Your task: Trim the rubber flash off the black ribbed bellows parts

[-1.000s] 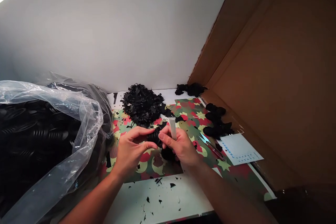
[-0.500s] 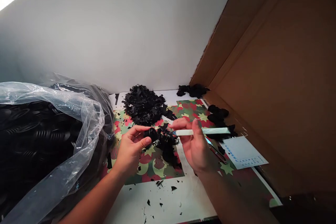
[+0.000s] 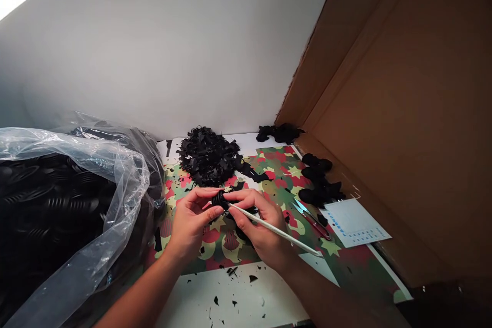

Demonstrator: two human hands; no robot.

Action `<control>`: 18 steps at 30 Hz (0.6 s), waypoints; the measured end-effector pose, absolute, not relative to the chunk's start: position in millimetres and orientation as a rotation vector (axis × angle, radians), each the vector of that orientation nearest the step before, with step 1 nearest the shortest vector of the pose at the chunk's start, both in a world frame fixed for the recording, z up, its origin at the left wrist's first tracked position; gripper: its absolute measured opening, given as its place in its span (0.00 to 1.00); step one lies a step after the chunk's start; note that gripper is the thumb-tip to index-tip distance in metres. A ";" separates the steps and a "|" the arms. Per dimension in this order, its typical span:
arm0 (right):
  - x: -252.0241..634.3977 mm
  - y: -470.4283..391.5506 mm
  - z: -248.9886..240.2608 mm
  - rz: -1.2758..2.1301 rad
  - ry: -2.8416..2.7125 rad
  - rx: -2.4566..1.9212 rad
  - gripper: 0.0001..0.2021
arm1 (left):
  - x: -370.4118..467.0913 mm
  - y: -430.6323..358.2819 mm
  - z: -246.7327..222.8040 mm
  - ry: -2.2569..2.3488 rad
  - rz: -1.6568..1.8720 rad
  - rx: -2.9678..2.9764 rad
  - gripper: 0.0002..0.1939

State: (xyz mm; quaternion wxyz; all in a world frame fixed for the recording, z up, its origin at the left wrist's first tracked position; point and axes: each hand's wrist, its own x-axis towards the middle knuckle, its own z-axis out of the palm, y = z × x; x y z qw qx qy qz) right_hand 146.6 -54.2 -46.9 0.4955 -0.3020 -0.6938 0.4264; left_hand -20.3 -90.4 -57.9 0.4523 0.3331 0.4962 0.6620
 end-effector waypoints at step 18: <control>141.1 -34.1 -62.4 0.303 -1.826 -0.861 0.08 | -10.5 -98.0 -52.5 1.242 1.756 1.134 0.09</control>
